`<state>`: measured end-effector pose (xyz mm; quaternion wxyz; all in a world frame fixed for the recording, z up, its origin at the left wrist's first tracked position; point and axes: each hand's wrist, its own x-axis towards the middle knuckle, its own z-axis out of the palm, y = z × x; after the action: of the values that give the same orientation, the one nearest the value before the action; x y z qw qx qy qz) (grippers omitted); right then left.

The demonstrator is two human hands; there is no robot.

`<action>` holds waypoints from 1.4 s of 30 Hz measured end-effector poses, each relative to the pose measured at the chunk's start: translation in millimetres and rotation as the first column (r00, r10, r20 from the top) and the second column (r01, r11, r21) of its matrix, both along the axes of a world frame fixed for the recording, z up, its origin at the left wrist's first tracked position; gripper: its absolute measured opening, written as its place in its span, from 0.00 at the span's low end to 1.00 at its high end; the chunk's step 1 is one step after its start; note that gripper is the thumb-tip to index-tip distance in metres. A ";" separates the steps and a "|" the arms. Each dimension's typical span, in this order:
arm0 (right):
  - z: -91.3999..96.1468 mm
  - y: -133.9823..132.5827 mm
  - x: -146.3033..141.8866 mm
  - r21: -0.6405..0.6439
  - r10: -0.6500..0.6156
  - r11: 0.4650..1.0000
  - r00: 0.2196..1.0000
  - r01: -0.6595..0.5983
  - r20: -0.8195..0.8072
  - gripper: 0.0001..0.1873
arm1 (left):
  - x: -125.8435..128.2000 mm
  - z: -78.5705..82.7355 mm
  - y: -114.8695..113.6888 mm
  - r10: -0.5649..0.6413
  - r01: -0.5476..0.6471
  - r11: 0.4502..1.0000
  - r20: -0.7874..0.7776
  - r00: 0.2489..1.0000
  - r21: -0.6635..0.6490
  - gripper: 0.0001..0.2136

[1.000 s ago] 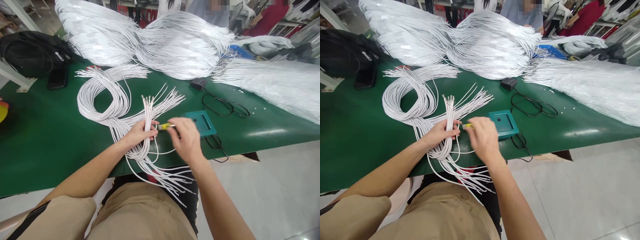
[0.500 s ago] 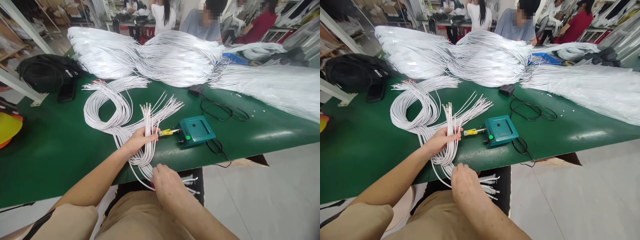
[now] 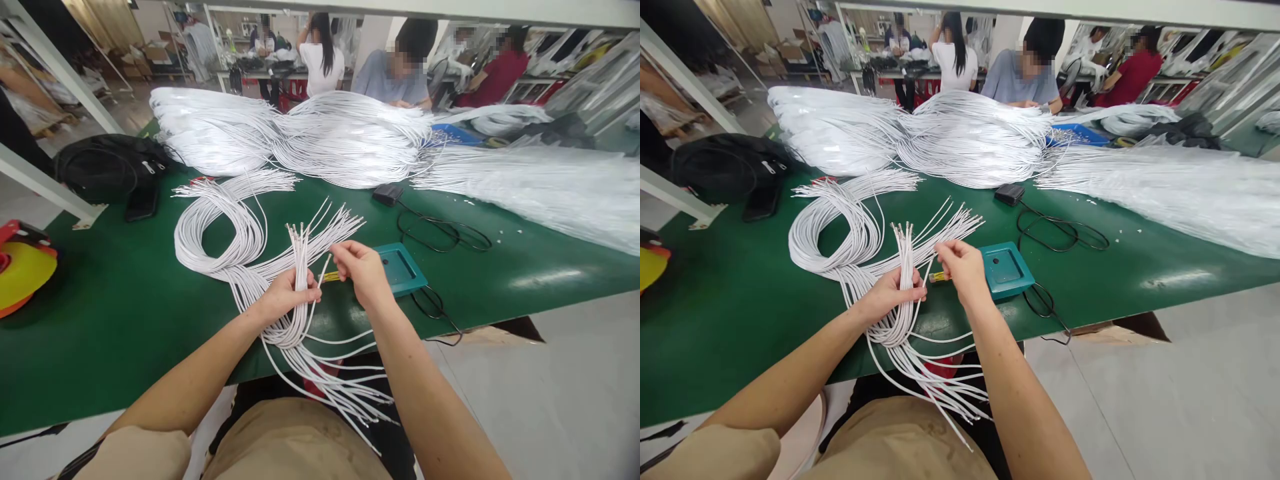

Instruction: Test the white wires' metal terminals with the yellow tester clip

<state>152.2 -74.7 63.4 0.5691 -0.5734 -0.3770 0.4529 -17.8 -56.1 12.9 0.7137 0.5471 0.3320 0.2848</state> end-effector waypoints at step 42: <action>-24.1 -27.5 -12.8 -0.137 0.191 0.944 0.837 -0.300 -0.513 0.15 | 7.6 11.5 -6.2 0.091 -0.092 0.995 0.010 0.996 0.031 0.15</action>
<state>139.4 -102.2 39.2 0.5186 -0.4427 -0.2394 0.6912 -10.1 -62.3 24.4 0.6925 0.5413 0.3493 0.3247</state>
